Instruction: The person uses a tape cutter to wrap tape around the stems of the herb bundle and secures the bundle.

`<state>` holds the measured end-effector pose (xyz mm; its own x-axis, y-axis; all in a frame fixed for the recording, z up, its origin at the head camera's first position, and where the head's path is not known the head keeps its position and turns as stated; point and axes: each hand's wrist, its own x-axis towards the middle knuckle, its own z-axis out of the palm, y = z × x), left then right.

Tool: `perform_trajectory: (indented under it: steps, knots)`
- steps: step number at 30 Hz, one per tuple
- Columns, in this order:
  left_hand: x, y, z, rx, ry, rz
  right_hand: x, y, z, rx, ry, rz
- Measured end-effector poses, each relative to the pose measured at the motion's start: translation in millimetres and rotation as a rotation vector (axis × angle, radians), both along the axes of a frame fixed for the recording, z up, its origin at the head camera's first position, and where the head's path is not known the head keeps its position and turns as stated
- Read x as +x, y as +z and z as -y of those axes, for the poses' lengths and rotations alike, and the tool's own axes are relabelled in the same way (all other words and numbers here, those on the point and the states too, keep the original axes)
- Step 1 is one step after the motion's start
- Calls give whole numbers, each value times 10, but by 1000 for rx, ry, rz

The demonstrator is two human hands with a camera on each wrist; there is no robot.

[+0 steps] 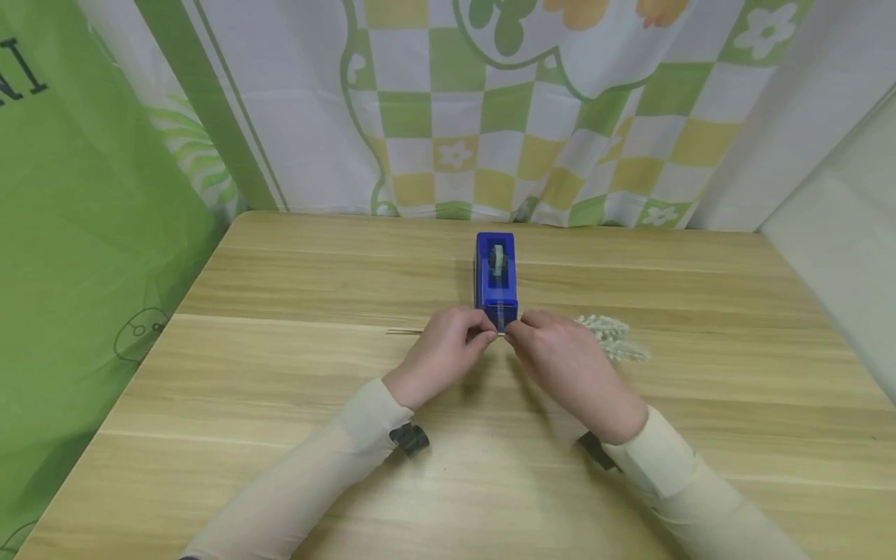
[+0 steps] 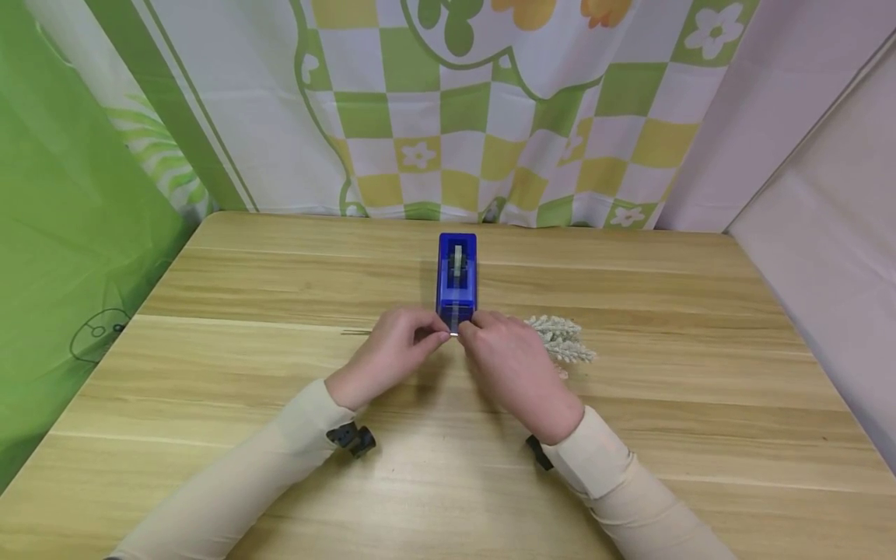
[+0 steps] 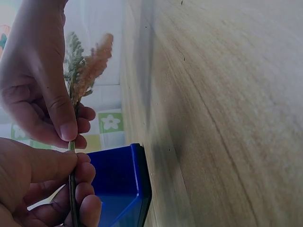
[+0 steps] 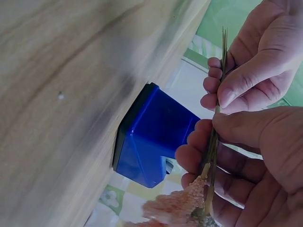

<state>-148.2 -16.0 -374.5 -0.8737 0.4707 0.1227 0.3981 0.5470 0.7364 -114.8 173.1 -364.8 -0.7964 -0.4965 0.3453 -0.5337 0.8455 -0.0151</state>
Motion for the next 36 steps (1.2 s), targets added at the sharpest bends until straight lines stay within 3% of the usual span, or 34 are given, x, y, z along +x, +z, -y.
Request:
perform_trajectory:
  steps: [7,13,24,36]
  knots:
    - [-15,-6,-6,6,0,-6,-33,-5,-11,-36,5,-21]
    - [-24,2,-18,-45,-8,-1,-57,-22,-21,-44,20,-54]
    - [-45,0,-34,-32,15,-3,-60,-9,-13,-39,-2,19]
    - [-56,1,-36,-29,18,-4,-84,-7,-12,-33,11,-28]
